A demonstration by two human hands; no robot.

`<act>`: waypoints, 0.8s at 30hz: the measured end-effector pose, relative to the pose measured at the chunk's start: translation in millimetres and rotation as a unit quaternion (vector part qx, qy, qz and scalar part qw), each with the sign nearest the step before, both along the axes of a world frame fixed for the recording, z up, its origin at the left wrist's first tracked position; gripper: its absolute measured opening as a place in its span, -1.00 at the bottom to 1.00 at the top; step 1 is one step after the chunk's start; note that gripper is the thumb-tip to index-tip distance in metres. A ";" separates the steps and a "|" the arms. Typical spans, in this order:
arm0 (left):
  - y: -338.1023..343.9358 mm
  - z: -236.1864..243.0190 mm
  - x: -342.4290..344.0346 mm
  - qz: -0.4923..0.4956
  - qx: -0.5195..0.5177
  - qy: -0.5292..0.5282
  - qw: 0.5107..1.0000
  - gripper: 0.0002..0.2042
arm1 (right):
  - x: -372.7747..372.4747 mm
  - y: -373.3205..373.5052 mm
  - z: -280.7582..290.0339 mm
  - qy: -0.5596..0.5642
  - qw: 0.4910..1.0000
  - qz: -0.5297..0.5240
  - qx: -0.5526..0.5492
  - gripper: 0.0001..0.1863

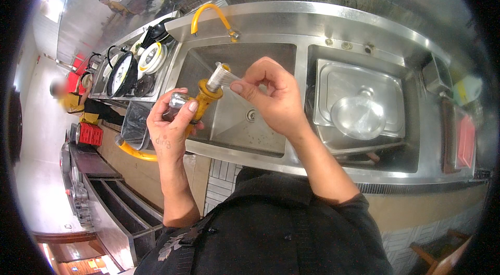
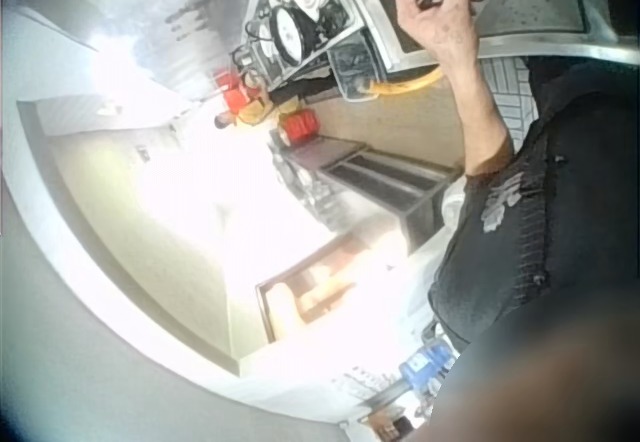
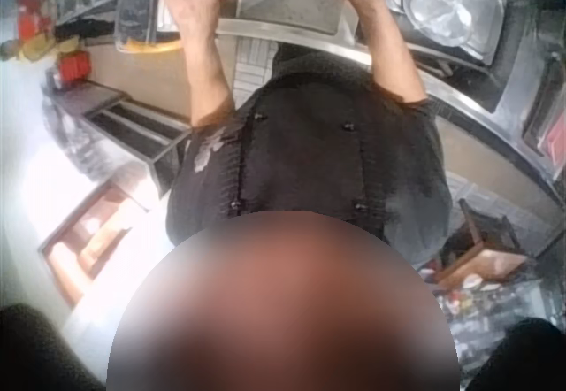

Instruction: The person wraps Teflon tape around the threaded end of a yellow gas hose, then connects the hose to a gas valve above a commercial sink and tightens it by hand.

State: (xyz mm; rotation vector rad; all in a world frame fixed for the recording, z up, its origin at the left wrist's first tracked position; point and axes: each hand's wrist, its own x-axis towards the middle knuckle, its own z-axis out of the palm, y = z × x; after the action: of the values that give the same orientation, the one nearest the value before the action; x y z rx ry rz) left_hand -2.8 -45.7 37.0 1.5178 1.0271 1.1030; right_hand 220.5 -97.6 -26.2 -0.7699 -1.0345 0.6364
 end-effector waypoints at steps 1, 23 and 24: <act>0.3 -2.0 -0.5 0.009 0.015 0.004 1.000 -0.59 | 1.8 0.2 -0.6 -0.021 1.000 -0.009 0.021 -0.85; 15.0 -14.1 -19.0 -0.171 -0.047 -0.085 0.980 -0.54 | 24.2 -27.6 29.2 -0.135 0.980 0.141 -0.027 -0.44; 17.9 -15.5 -19.8 -0.179 -0.076 -0.086 0.977 -0.53 | 30.2 -24.9 29.6 -0.175 0.973 0.150 -0.019 -0.40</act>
State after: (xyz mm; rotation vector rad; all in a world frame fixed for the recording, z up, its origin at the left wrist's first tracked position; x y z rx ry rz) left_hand -22.7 -27.7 21.5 1.3909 0.6699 0.8633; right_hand 250.7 -122.6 3.4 -0.7813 -1.4839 0.7977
